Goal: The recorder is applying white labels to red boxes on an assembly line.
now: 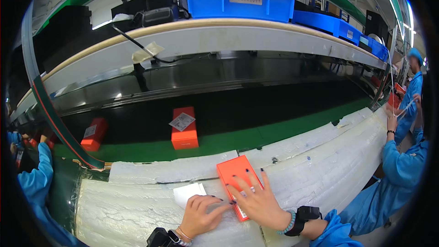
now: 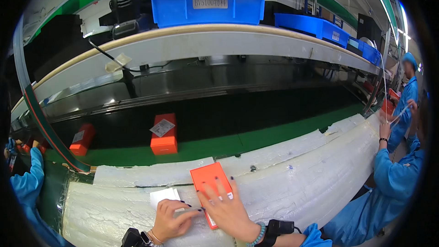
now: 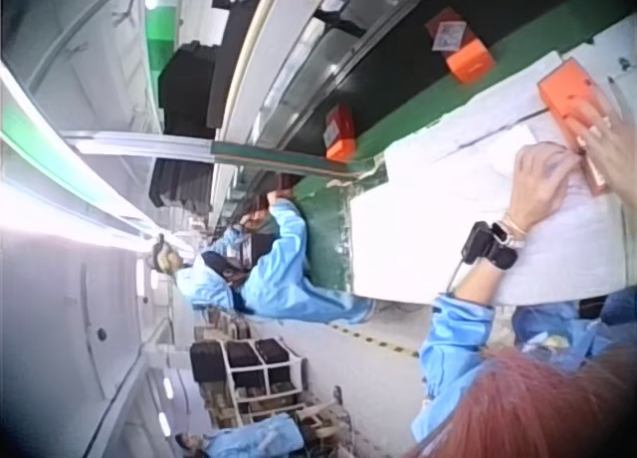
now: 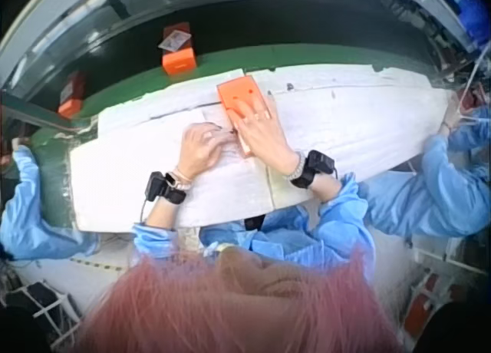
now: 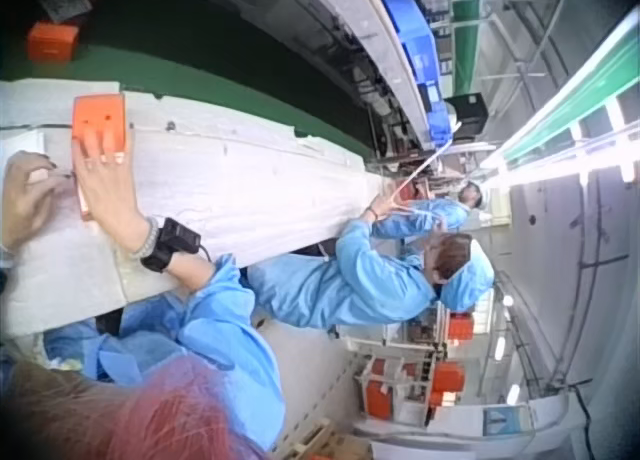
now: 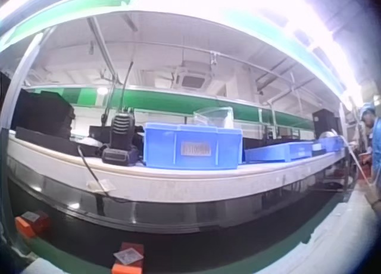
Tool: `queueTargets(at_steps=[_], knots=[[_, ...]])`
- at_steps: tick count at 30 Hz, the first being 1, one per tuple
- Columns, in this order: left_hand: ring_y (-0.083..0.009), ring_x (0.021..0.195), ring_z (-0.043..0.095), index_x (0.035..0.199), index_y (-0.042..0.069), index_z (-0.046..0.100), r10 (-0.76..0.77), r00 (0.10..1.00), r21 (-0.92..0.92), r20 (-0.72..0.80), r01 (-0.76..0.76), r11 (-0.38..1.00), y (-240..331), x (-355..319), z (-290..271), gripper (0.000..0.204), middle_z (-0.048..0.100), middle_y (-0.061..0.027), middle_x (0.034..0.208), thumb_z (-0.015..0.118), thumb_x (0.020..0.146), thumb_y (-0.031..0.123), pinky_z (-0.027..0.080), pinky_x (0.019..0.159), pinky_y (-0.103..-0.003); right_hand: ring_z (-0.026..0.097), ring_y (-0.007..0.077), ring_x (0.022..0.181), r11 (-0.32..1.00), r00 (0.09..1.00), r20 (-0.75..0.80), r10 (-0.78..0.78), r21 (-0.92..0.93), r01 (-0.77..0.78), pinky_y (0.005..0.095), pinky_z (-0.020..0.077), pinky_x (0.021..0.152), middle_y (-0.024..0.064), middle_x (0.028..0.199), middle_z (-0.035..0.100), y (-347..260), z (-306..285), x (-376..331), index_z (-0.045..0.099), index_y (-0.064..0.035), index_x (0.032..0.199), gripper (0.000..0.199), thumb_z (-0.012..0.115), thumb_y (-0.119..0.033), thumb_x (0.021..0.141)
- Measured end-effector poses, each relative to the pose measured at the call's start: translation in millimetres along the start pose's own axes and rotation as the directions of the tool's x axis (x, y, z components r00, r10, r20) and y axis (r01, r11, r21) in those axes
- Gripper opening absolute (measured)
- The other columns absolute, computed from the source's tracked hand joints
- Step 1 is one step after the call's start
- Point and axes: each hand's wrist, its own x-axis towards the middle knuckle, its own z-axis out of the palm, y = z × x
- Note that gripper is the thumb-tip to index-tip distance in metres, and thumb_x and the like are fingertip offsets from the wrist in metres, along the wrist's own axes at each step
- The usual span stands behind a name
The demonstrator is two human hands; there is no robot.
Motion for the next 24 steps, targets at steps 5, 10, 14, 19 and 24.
queueTargets(at_steps=[5, 10, 14, 19, 24], knots=[[-0.023, 0.093, 0.054, 0.097, 0.015, 0.066, -0.192, 0.971, -0.013, -0.139, 0.193, 0.981, -9, -4, 4, 0.03, 0.058, -0.0033, 0.101, 0.068, 0.069, 0.004, 0.039, 0.082, -0.038, 0.038, 0.0366, 0.13, 0.924, 0.983, 0.081, -0.165, 0.36, 0.125, 0.063, 0.0198, 0.109, 0.0067, 0.13, 0.052, 25, 27, 1, 0.063, -0.012, 0.108, 0.028, 0.054, -0.031, 0.089], [-0.0234, 0.094, 0.054, 0.099, 0.015, 0.065, -0.251, 0.957, -0.022, -0.143, 0.251, 0.968, -9, -4, 3, 0.03, 0.059, -0.0031, 0.101, 0.068, 0.072, 0.004, 0.039, 0.083, -0.037, 0.037, 0.0379, 0.13, 0.941, 0.987, 0.158, 0.043, 0.326, -0.093, 0.0649, 0.0147, 0.11, 0.0062, 0.126, 0.054, 109, 23, -37, 0.065, -0.0138, 0.102, 0.025, 0.058, -0.03, 0.084], [-0.0238, 0.094, 0.054, 0.1, 0.014, 0.065, -0.222, 0.968, -0.051, -0.114, 0.218, 0.975, -6, 0, 6, 0.03, 0.059, -0.0032, 0.101, 0.067, 0.072, 0.004, 0.039, 0.083, -0.037, 0.037, 0.0401, 0.128, 0.868, 0.878, 0.041, 0.477, -0.181, -0.463, 0.0662, 0.0141, 0.11, 0.0079, 0.12, 0.053, 196, 28, -79, 0.068, -0.0135, 0.095, 0.023, 0.064, -0.012, 0.073], [-0.0239, 0.094, 0.054, 0.101, 0.014, 0.065, -0.212, 0.972, -0.058, -0.096, 0.207, 0.977, -3, 0, 7, 0.03, 0.059, -0.0031, 0.103, 0.066, 0.073, 0.004, 0.039, 0.083, -0.037, 0.041, 0.0364, 0.123, 0.96, 0.971, -0.043, 0.233, -0.148, -0.237, 0.0612, 0.0248, 0.105, 0.0114, 0.119, 0.054, 186, 37, -25, 0.064, -0.0113, 0.109, 0.042, 0.067, -0.002, 0.068], [-0.0237, 0.093, 0.054, 0.102, 0.015, 0.065, -0.226, 0.971, -0.036, -0.078, 0.224, 0.974, -6, -1, 5, 0.031, 0.059, -0.0036, 0.103, 0.066, 0.073, 0.004, 0.039, 0.083, -0.037, 0.049, 0.0365, 0.111, 0.923, 0.994, -0.017, 0.11, 0.372, -0.096, 0.0504, 0.0444, 0.088, 0.0123, 0.129, 0.047, 106, 89, 86, 0.047, -0.0117, 0.133, 0.058, 0.066, -0.031, 0.081]])
